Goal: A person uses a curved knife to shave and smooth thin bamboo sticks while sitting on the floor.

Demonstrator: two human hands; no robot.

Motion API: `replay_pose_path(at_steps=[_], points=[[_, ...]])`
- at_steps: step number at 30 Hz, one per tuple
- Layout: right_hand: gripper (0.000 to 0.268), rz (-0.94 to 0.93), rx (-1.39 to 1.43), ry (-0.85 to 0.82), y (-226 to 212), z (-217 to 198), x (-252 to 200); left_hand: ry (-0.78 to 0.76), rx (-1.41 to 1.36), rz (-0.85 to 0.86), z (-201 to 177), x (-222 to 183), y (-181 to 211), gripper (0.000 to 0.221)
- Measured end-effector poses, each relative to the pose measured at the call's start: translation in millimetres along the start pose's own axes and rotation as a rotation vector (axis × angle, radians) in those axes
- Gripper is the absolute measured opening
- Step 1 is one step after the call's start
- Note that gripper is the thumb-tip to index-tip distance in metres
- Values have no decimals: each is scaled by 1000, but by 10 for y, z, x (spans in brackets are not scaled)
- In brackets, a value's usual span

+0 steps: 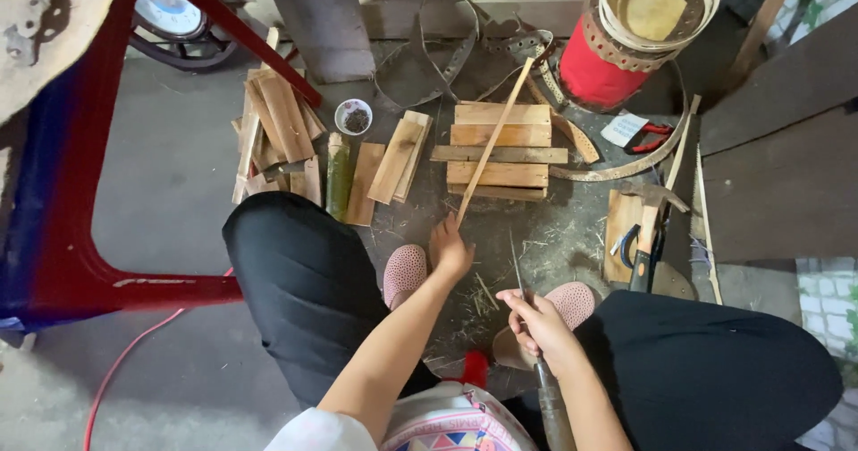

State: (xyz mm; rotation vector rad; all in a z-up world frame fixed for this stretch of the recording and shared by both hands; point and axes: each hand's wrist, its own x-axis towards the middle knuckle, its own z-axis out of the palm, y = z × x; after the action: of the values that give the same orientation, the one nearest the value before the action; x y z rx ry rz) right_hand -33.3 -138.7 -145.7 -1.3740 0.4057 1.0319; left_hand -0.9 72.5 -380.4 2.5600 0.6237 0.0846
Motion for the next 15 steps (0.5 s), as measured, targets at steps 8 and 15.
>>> replay_pose_path(at_steps=[8,15], points=[[37,-28,4,-2,9,27,-49,-326,-81,-399,-124,68,-38,70],[37,-47,48,-25,125,-45,-20,-355,-319,-335,107,58,-37,30]])
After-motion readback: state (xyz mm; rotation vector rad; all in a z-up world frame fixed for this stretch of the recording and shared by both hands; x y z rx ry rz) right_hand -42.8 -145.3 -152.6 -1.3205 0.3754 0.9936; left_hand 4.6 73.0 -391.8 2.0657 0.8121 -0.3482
